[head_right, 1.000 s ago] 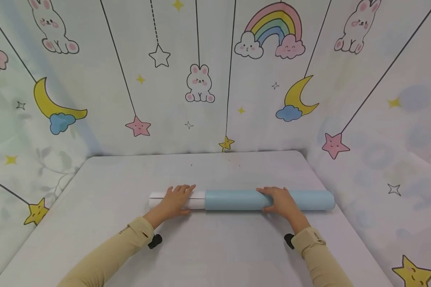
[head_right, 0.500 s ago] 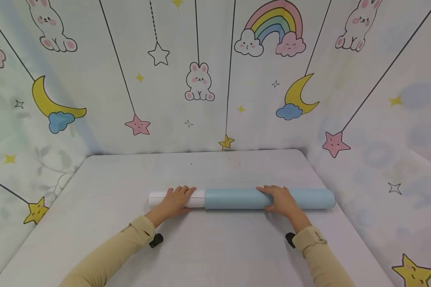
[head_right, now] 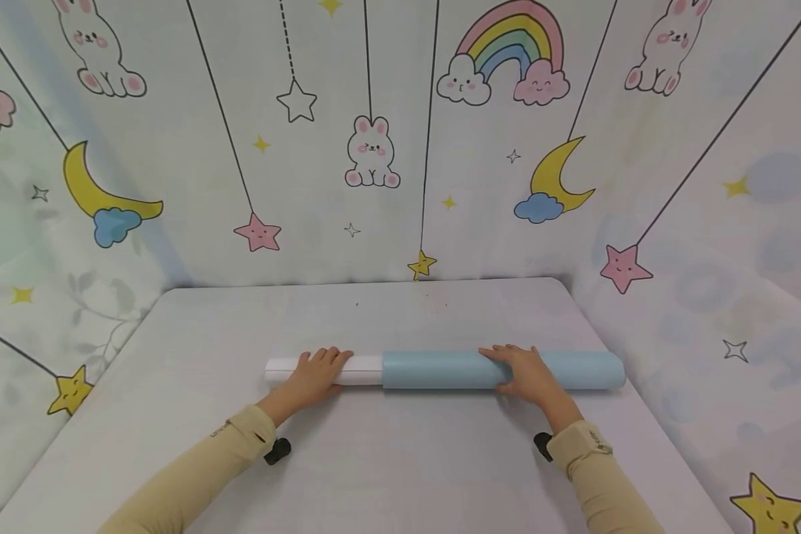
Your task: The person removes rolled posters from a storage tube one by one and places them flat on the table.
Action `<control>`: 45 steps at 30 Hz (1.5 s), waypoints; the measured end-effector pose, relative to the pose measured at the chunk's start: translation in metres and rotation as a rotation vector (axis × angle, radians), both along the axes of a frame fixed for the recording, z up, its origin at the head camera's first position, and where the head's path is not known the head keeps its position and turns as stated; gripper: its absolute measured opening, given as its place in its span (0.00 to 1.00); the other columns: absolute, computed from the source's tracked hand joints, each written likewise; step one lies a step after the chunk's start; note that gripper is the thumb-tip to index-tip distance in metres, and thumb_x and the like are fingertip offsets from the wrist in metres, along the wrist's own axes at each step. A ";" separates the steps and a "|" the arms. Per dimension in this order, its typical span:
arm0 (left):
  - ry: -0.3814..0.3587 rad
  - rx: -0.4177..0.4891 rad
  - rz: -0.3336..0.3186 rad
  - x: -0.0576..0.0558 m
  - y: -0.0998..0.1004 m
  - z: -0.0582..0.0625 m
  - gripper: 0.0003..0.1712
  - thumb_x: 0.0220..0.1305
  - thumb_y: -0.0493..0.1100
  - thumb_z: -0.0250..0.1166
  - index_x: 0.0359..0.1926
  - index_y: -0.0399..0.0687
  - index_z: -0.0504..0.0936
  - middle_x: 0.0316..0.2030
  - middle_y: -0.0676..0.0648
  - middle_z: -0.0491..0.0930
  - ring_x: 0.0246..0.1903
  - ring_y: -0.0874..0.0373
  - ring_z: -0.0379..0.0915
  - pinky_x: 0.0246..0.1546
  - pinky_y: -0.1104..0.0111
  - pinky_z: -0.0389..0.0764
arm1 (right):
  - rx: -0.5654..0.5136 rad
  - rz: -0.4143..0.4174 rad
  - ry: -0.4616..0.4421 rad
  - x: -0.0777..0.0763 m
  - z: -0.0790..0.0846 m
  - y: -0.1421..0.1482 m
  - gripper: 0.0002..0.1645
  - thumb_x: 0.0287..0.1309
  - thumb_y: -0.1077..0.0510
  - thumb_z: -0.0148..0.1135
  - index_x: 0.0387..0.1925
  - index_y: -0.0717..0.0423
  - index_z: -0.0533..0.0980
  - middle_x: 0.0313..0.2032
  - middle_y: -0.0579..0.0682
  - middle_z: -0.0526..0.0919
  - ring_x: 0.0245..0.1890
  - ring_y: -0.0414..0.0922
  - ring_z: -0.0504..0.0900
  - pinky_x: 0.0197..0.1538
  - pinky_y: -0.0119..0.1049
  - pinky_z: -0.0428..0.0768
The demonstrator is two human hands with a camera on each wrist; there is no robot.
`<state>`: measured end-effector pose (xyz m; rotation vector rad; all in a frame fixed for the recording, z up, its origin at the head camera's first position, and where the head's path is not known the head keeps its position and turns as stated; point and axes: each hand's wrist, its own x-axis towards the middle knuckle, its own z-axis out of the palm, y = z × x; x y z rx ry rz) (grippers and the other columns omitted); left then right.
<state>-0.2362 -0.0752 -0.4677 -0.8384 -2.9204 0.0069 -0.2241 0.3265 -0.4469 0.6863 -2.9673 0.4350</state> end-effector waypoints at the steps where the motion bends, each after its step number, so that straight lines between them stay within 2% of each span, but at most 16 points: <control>1: 0.003 0.001 0.001 0.001 -0.002 0.000 0.35 0.52 0.49 0.69 0.59 0.45 0.66 0.46 0.44 0.70 0.48 0.48 0.68 0.44 0.49 0.69 | -0.003 -0.002 -0.002 0.000 0.000 0.001 0.43 0.34 0.64 0.75 0.58 0.54 0.71 0.55 0.63 0.72 0.57 0.63 0.66 0.52 0.73 0.51; 8: -0.025 -0.013 0.033 0.002 -0.019 -0.002 0.34 0.55 0.47 0.67 0.60 0.45 0.65 0.47 0.43 0.69 0.50 0.47 0.66 0.46 0.48 0.67 | -0.040 -0.044 -0.034 0.002 0.000 0.010 0.45 0.32 0.66 0.75 0.59 0.54 0.70 0.57 0.66 0.69 0.59 0.69 0.59 0.52 0.74 0.47; 13: -0.030 -0.002 0.025 0.001 -0.026 -0.004 0.33 0.54 0.46 0.67 0.59 0.44 0.65 0.47 0.43 0.69 0.50 0.46 0.66 0.47 0.46 0.67 | -0.040 -0.072 -0.059 0.002 0.000 0.015 0.45 0.33 0.66 0.74 0.60 0.53 0.69 0.59 0.65 0.66 0.60 0.72 0.54 0.53 0.74 0.46; 20: -0.035 0.004 0.016 0.001 -0.027 -0.002 0.32 0.54 0.45 0.67 0.58 0.45 0.65 0.47 0.43 0.69 0.50 0.45 0.66 0.46 0.46 0.67 | 0.012 -0.059 -0.029 -0.003 0.002 0.016 0.43 0.37 0.66 0.72 0.61 0.55 0.68 0.58 0.66 0.68 0.57 0.72 0.60 0.53 0.71 0.54; 24: -0.068 0.007 0.030 0.002 -0.027 -0.002 0.32 0.55 0.44 0.67 0.59 0.45 0.65 0.48 0.43 0.69 0.51 0.45 0.66 0.47 0.45 0.66 | 0.023 -0.072 -0.023 -0.011 0.001 0.014 0.44 0.39 0.66 0.72 0.62 0.57 0.66 0.58 0.68 0.67 0.56 0.72 0.61 0.53 0.70 0.55; 32: -0.081 0.023 0.035 0.005 -0.029 -0.004 0.32 0.55 0.44 0.67 0.60 0.44 0.65 0.49 0.43 0.69 0.51 0.45 0.65 0.47 0.45 0.65 | 0.090 -0.150 -0.020 -0.032 -0.003 0.006 0.46 0.43 0.64 0.70 0.65 0.58 0.60 0.62 0.70 0.59 0.60 0.74 0.50 0.51 0.74 0.50; 39: -0.099 0.026 0.040 0.005 -0.027 -0.005 0.32 0.57 0.44 0.65 0.60 0.45 0.65 0.50 0.43 0.69 0.52 0.45 0.64 0.47 0.45 0.65 | 0.144 -0.221 -0.036 -0.046 0.002 -0.001 0.42 0.49 0.70 0.62 0.65 0.63 0.56 0.61 0.75 0.55 0.59 0.76 0.50 0.51 0.74 0.52; 45: -0.101 0.004 0.038 0.003 -0.024 -0.006 0.31 0.60 0.43 0.63 0.62 0.45 0.63 0.52 0.43 0.68 0.53 0.45 0.63 0.49 0.45 0.64 | 0.222 -0.296 -0.058 -0.059 -0.001 0.005 0.43 0.49 0.78 0.55 0.66 0.65 0.52 0.61 0.77 0.51 0.59 0.77 0.47 0.52 0.73 0.52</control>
